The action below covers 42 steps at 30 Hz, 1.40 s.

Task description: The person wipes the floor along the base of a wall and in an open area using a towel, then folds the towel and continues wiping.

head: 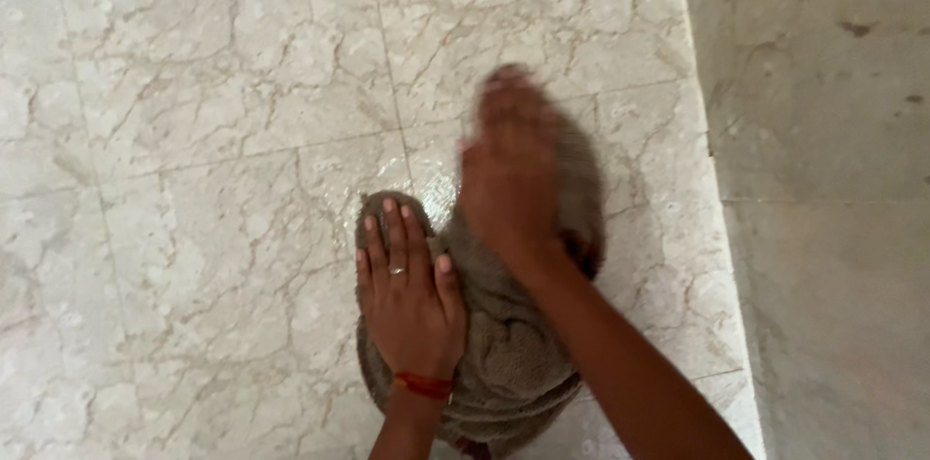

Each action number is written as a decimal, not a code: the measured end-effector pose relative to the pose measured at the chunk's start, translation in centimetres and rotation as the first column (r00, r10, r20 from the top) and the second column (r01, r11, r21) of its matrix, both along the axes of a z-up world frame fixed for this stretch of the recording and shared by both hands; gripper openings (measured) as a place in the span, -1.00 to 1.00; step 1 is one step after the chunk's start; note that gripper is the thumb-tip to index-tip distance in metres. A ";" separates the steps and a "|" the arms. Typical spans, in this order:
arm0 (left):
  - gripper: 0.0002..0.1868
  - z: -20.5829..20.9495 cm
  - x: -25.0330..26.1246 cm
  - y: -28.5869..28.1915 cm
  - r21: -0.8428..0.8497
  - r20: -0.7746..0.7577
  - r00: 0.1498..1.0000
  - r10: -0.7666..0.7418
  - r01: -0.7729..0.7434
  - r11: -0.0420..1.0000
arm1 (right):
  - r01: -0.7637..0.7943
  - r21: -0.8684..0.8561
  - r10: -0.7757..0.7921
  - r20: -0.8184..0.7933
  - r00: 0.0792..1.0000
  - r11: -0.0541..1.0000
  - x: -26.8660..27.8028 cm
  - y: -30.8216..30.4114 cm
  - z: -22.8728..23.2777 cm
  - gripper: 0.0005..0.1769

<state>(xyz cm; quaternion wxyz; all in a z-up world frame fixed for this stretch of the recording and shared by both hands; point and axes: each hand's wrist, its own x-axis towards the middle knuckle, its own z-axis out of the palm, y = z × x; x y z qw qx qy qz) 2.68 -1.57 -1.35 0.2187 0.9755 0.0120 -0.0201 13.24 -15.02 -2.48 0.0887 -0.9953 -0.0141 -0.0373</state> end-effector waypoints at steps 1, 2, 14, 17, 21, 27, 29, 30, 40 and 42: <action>-0.37 0.1 -0.1 0.0 -0.018 0.001 1.000 0.006 -0.006 1.000 | -0.066 0.094 0.074 -0.084 0.994 0.993 0.0 1.4 0.1 -0.34; -0.37 0.2 -0.1 0.0 -0.035 0.002 1.000 0.012 -0.011 0.999 | -0.123 0.192 0.155 -0.160 0.975 0.974 0.1 2.0 0.3 -0.34; -0.39 0.0 2.0 -0.3 -0.004 0.048 0.996 -0.077 0.077 0.997 | 0.045 0.140 -0.028 -0.124 0.992 0.989 3.5 -6.8 0.4 -0.37; -0.41 -0.1 2.0 -0.4 -0.038 0.027 0.999 -0.043 0.044 0.998 | 0.187 0.127 -0.182 -0.053 0.982 0.974 0.3 -9.0 0.5 -0.40; -0.41 -0.3 1.9 -0.4 -0.031 0.013 0.999 -0.045 0.045 0.998 | 0.275 -0.033 -0.277 -0.118 0.953 0.961 -2.9 -8.2 0.0 -0.40; -0.33 -0.1 1.8 0.1 -0.110 0.099 0.992 -0.079 0.090 0.990 | 0.018 0.045 -0.013 -0.102 0.995 0.999 -2.6 -2.0 -0.3 -0.37; -0.32 -0.2 1.8 0.0 -0.130 0.091 0.994 -0.068 0.079 0.988 | -0.106 0.183 0.121 -0.071 0.990 0.977 -1.2 -0.8 -0.4 -0.38; -0.31 -0.1 1.7 0.0 -0.102 0.071 0.995 -0.076 0.083 0.991 | -0.123 0.204 0.142 -0.082 0.986 0.971 -0.6 -0.5 -0.4 -0.40; -0.21 0.1 1.8 -0.4 0.001 0.093 0.988 -0.126 0.127 0.992 | 0.100 0.087 -0.092 -0.091 0.992 0.991 6.8 -5.5 -2.0 -0.39; -0.21 0.2 1.9 -0.4 -0.004 0.103 0.987 -0.122 0.123 0.992 | 0.179 0.069 -0.171 -0.098 0.980 0.982 7.2 -7.1 -2.0 -0.40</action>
